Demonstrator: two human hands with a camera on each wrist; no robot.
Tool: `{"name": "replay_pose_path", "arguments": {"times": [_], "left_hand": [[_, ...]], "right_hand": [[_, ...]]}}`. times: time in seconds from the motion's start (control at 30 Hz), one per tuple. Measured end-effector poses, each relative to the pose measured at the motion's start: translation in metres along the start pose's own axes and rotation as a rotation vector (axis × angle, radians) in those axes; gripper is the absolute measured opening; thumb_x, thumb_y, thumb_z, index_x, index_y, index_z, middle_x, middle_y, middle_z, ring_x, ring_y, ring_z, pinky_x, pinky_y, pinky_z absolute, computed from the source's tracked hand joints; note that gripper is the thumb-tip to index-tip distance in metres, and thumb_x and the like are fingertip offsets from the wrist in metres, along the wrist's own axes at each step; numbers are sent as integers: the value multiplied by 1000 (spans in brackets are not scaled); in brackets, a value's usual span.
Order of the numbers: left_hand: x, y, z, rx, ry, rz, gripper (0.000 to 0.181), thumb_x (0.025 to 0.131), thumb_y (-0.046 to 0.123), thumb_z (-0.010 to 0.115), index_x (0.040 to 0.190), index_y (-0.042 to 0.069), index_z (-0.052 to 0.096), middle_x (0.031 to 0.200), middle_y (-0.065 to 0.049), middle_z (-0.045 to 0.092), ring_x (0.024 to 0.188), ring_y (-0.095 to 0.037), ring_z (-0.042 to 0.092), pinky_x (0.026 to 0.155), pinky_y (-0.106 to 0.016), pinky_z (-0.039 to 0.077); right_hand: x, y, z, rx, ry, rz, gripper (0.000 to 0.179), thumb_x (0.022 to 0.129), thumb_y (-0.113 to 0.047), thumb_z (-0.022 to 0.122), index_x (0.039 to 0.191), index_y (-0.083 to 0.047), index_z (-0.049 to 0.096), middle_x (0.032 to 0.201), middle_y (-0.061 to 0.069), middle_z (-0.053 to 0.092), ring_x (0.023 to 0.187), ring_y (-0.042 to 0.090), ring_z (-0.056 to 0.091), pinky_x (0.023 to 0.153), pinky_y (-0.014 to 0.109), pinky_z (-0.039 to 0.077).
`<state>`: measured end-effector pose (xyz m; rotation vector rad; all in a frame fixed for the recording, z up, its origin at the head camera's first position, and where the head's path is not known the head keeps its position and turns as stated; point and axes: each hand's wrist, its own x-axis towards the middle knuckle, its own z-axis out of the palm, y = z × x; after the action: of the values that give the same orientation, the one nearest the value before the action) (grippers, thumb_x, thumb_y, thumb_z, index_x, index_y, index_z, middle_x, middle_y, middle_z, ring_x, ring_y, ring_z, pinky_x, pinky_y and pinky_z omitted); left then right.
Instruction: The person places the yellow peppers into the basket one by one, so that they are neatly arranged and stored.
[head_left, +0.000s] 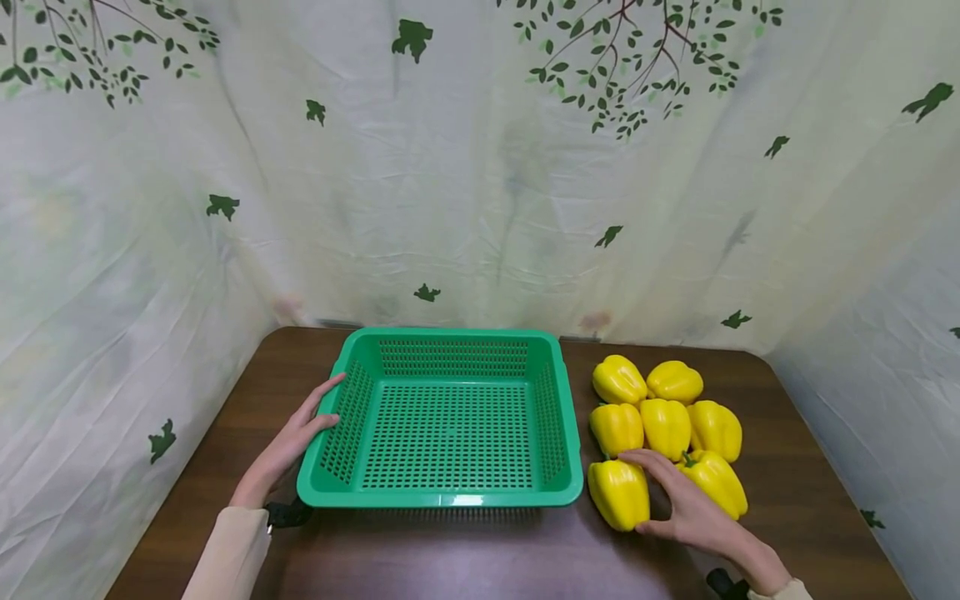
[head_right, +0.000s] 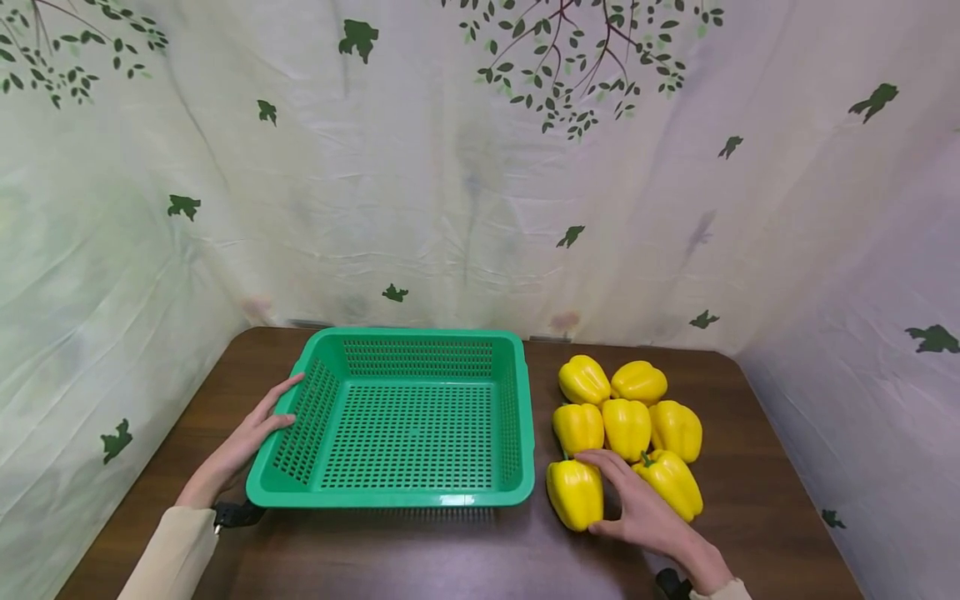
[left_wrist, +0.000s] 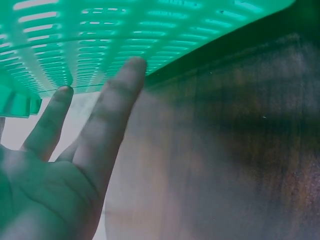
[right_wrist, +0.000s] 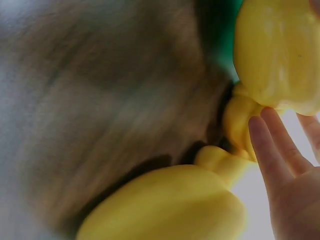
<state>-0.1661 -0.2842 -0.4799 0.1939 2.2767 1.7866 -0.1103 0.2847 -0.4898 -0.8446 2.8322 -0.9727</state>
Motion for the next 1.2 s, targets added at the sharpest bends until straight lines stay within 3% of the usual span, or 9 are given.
{"name": "replay_pose_path", "arguments": {"times": [0.23,0.4,0.63,0.73,1.07,1.2], "left_hand": [[4,2,-3,21,8,16,62,99,11,44,153,18,16,148,-26,17,115,-47,44,80,-41,50],[7,1,-3,15,11,14,60,100,13,43,153,19,15,150,-24,12,119,-49,39,83,-43,48],[8,0,-3,-4,6,4,60,101,15,41,154,20,14,152,-24,9,121,-50,36,85,-46,48],[8,0,-1,-12,7,11,60,101,13,42,153,20,14,152,-24,9,121,-51,36,84,-45,48],[10,0,4,-36,15,47,61,99,8,42,153,18,15,152,-24,10,121,-50,36,83,-44,48],[10,-1,4,-37,22,59,61,98,7,41,153,18,16,152,-23,10,122,-50,34,84,-43,47]], "right_hand": [[6,-12,-9,42,32,-7,83,70,-37,84,140,-19,44,134,-3,45,116,12,44,84,40,49],[14,-18,-17,34,60,-10,85,68,-35,86,140,-20,42,134,-3,44,114,10,43,85,38,49],[24,-23,-28,31,103,-77,84,72,-28,84,142,-15,39,135,3,43,114,12,44,82,40,51],[29,-25,-34,57,109,-52,85,73,-26,84,144,-17,38,137,1,41,116,10,44,83,42,51],[60,-38,-47,75,129,-73,85,73,-18,83,145,-16,37,140,2,39,116,15,44,86,39,50],[73,-46,-44,99,116,-87,86,73,-16,83,145,-14,36,142,4,39,118,19,44,87,43,49]]}}
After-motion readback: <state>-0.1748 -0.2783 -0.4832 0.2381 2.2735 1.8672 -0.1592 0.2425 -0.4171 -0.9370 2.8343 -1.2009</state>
